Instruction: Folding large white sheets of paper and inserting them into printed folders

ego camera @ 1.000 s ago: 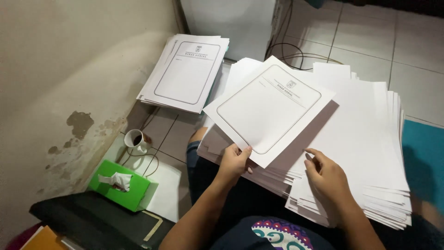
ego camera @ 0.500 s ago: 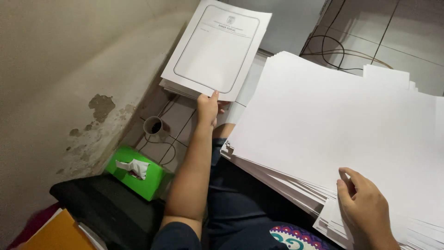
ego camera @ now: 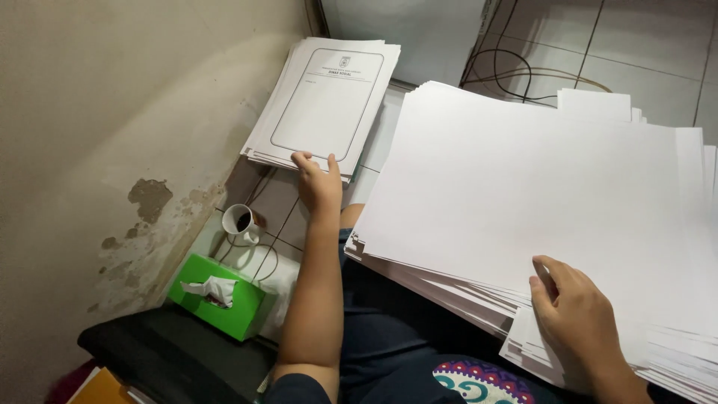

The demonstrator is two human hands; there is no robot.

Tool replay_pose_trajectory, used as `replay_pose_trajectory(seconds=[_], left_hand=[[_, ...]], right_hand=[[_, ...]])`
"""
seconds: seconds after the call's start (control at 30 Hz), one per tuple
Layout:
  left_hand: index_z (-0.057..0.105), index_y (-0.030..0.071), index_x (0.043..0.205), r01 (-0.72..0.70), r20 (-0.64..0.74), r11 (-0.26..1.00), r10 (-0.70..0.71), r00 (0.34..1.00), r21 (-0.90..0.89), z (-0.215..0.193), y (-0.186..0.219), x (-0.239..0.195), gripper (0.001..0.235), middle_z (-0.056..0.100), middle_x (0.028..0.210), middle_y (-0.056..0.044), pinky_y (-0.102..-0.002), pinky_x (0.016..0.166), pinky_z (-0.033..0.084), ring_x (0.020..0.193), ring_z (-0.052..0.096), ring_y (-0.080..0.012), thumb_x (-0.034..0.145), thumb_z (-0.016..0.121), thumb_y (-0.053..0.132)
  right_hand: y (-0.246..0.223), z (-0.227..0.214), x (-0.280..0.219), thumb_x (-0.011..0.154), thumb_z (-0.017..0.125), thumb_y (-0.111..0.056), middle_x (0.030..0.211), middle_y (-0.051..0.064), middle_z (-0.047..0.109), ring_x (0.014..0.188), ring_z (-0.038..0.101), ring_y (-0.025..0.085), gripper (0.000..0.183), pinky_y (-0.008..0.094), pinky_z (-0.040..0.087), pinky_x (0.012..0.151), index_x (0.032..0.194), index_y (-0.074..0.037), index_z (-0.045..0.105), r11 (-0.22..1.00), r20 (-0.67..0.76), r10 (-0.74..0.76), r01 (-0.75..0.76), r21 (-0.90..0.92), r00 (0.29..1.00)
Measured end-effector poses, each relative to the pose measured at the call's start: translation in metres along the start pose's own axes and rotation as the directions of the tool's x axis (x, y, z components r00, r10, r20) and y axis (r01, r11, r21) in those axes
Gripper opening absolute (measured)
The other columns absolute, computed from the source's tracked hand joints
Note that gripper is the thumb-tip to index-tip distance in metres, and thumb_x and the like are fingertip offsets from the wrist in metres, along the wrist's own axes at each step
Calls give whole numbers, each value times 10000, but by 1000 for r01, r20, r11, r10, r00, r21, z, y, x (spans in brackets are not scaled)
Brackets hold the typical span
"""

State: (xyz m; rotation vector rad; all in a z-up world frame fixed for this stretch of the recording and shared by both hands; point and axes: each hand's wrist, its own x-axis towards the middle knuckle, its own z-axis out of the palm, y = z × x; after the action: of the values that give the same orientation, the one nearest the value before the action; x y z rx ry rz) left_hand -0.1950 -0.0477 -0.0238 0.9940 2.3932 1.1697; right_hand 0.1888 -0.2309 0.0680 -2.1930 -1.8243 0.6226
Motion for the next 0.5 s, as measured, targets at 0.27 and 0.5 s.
replay_pose_trajectory(seconds=[0.27,0.5], left_hand=[[482,102,1044,-522,390,726,367,845,448,99,38,61,493,659,800,-35,-407,458,480,636,652,-246,892,793,453],[520,66,1040,-426,353,808,291,889,407,106,22,78,300,709,903,-173,-515,680,563,837,695,-410,953,728,264]], right_hand=[[10,5,4,942,541,-289,1217,6,734,1108,672,237,382,430,525,920,1288,-177,660,997,-9,-70,70,18,997],[17,8,5,943,518,-307,1151,-24,741,1055,670,207,375,426,528,874,1278,-187,636,995,5,-101,101,22,995]])
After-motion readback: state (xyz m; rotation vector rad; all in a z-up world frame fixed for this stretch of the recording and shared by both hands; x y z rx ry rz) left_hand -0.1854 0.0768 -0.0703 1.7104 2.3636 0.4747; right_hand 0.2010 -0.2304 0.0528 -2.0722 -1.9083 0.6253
